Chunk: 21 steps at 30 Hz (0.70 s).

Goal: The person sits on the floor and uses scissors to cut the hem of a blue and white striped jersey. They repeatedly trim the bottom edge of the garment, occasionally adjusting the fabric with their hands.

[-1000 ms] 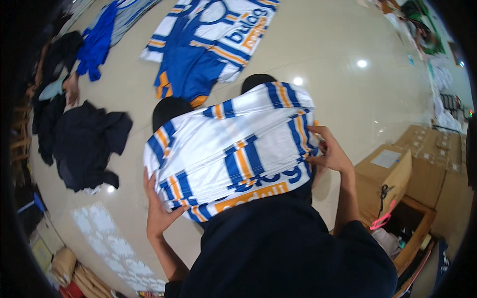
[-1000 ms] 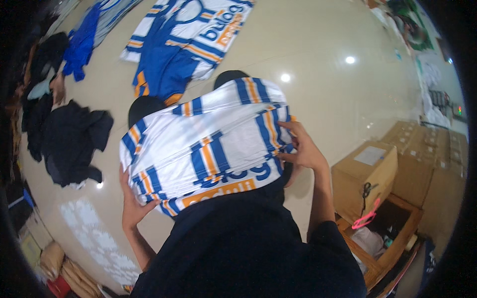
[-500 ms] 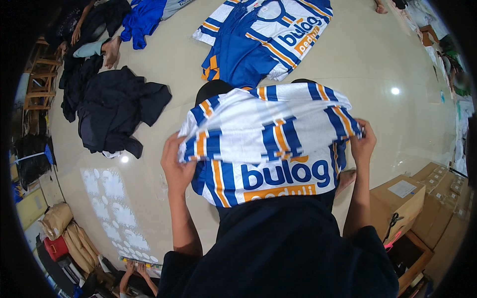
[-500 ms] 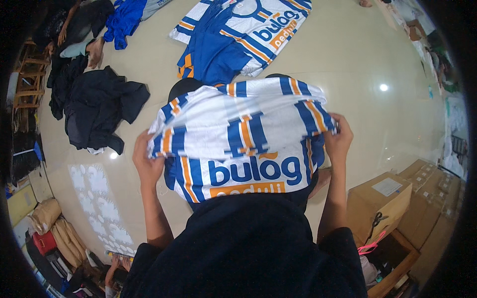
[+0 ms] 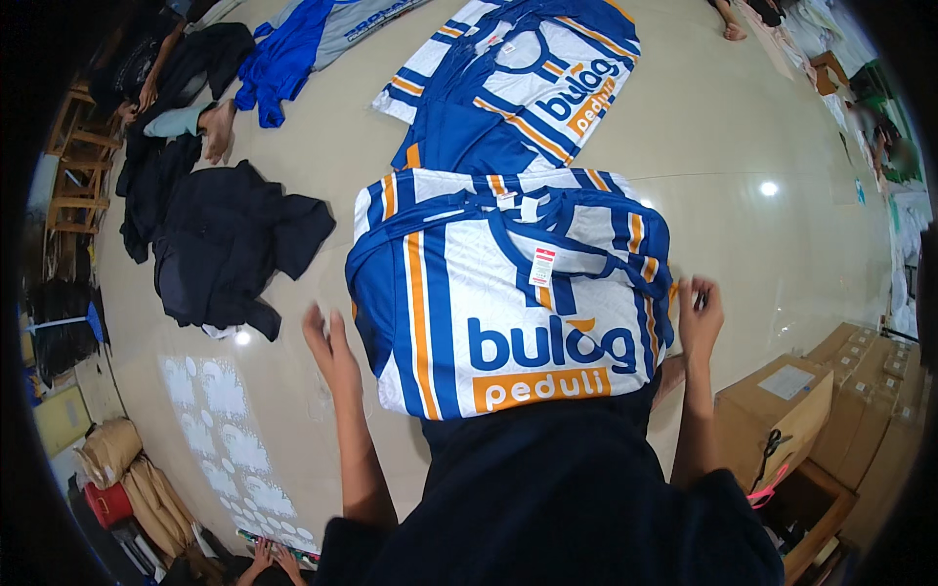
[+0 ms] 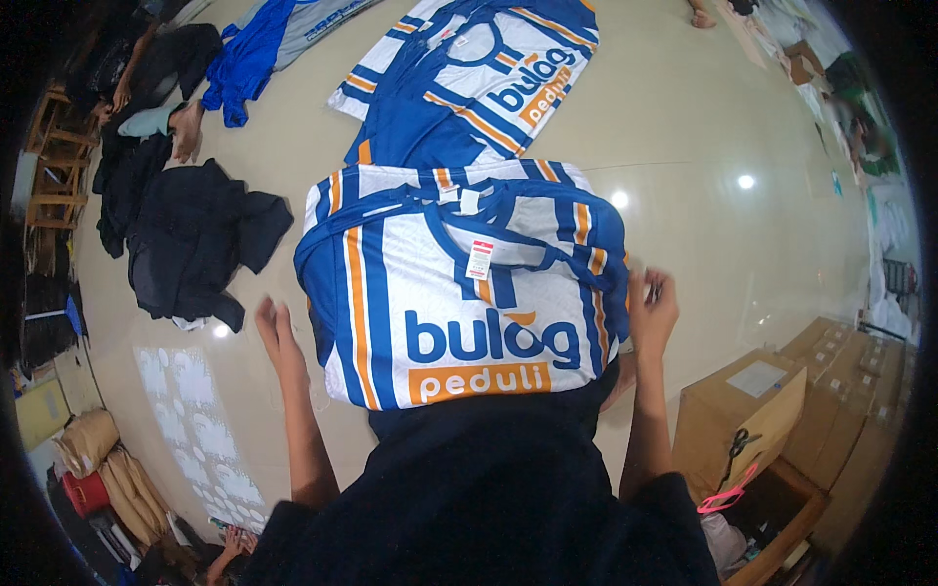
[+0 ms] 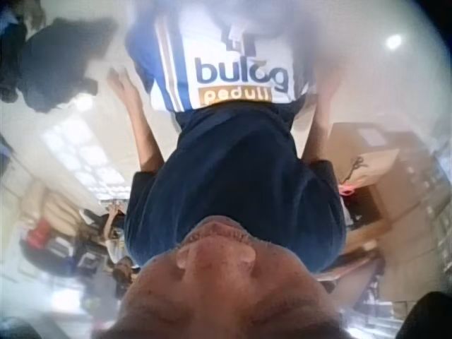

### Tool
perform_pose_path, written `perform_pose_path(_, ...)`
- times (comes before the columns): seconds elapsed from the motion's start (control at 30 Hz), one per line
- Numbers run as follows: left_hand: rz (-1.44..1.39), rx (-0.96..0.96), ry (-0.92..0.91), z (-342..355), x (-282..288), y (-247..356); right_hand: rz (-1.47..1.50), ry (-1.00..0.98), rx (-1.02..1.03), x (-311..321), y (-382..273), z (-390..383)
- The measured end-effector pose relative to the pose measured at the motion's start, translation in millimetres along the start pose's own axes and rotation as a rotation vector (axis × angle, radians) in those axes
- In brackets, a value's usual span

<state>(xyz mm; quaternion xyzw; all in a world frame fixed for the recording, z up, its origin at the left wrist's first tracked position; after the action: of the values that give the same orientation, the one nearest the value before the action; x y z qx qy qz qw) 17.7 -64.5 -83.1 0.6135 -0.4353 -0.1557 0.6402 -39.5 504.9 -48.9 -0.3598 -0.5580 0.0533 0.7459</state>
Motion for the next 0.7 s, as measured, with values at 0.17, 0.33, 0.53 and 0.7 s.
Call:
perform_pose_path(0.17,0.028,0.563,-0.269,-99.2,42.2,-15.2,-0.235,-0.319,-0.276,30.1,24.1,-89.1)
perform_pose_path(0.33,-0.192,0.679,-0.452,-109.3,28.7,12.7,0.011,-0.28,-0.437,21.2,23.3,-120.3)
perform_pose_path(0.53,-0.506,0.819,-0.442,-83.8,21.5,-4.3,0.535,-0.399,-0.827,13.9,8.6,-107.0)
perform_pose_path(0.7,-0.681,0.829,-0.399,-80.2,18.6,11.5,0.735,-0.234,-0.802,19.8,-8.1,-97.7)
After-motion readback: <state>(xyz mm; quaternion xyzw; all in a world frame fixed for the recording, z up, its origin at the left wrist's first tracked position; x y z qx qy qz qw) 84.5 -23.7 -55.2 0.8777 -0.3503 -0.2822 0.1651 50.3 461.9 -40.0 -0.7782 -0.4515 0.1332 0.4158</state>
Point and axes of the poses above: each hand's wrist, its own z-axis towards the middle knuckle, its own x-axis out of the back of the hand, y = z × x, the point moved 1 cm from there along z, towards the middle knuckle, and after that the axes turned 7 degrees about -z, right-handed, at the moved point
